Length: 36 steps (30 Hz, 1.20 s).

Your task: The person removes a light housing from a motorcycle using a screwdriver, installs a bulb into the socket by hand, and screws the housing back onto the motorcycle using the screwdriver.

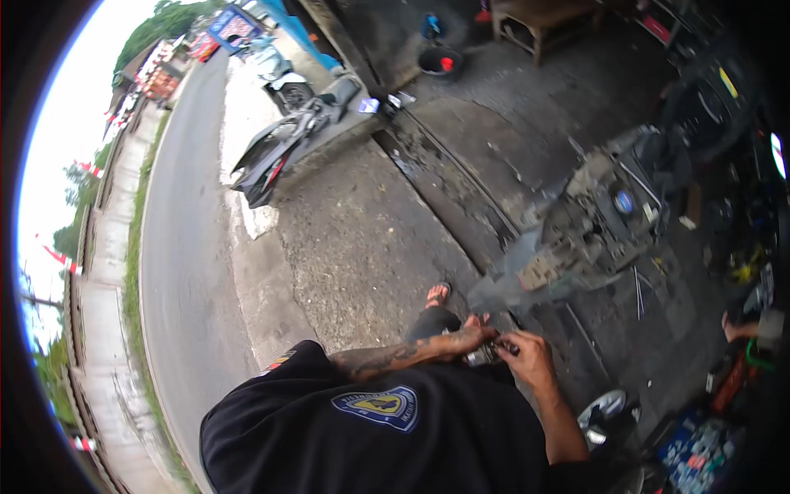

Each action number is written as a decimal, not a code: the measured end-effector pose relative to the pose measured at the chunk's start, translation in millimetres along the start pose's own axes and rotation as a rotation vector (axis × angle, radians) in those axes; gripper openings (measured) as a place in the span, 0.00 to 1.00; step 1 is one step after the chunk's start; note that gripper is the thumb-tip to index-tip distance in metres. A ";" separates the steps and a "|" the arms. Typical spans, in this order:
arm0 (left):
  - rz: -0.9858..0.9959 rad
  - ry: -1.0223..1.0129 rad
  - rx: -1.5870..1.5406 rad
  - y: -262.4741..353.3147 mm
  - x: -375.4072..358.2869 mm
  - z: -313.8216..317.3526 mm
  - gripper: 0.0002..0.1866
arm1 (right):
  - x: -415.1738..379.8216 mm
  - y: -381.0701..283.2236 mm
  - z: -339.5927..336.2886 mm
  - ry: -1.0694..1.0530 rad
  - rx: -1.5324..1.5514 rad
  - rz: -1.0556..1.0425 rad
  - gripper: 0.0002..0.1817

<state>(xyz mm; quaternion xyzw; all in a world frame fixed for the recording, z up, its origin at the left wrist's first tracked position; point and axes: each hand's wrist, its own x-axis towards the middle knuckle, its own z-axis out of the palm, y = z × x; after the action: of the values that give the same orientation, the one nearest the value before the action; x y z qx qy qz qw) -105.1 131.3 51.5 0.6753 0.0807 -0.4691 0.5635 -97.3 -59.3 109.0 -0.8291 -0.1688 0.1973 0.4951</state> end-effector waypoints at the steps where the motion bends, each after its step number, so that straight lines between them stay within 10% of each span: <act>1: 0.012 -0.003 -0.018 -4.8 5.0 2.3 0.14 | 2.8 -7.4 -2.9 -0.034 -0.021 0.035 0.09; 5: -0.122 -0.011 -0.157 -17.8 19.7 1.8 0.11 | 14.8 -1.7 2.8 -0.071 -0.089 -0.061 0.09; 8: 0.389 -0.003 0.195 -46.1 34.5 -6.9 0.17 | 18.7 1.9 4.3 -0.037 -0.037 -0.126 0.08; 11: 0.418 -0.089 0.042 -43.4 36.7 -8.1 0.16 | 20.7 7.5 6.9 -0.038 -0.047 -0.164 0.07; 13: -0.073 -0.010 0.055 -50.8 53.7 0.1 0.15 | 21.0 7.3 8.4 0.017 -0.045 -0.204 0.07; 17: 0.244 0.039 -0.219 -98.4 93.7 7.8 0.16 | 22.4 1.6 7.2 0.003 -0.029 -0.179 0.07; 20: -0.082 -0.011 -0.458 -42.1 39.2 1.5 0.16 | 20.6 18.3 5.6 0.051 0.063 -0.048 0.07; 23: 0.087 -0.158 -0.884 -10.3 -1.3 -0.4 0.16 | 17.4 31.7 8.5 0.145 0.281 -0.015 0.07; 36: 0.058 -0.272 -0.779 -33.4 28.0 3.2 0.17 | 15.0 4.9 6.6 0.113 0.012 0.016 0.05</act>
<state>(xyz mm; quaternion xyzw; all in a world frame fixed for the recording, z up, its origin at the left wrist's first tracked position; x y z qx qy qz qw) -112.9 128.6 8.7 0.3454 0.1577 -0.4723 0.7955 -87.2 -49.4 99.4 -0.8373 -0.1327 0.1549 0.5073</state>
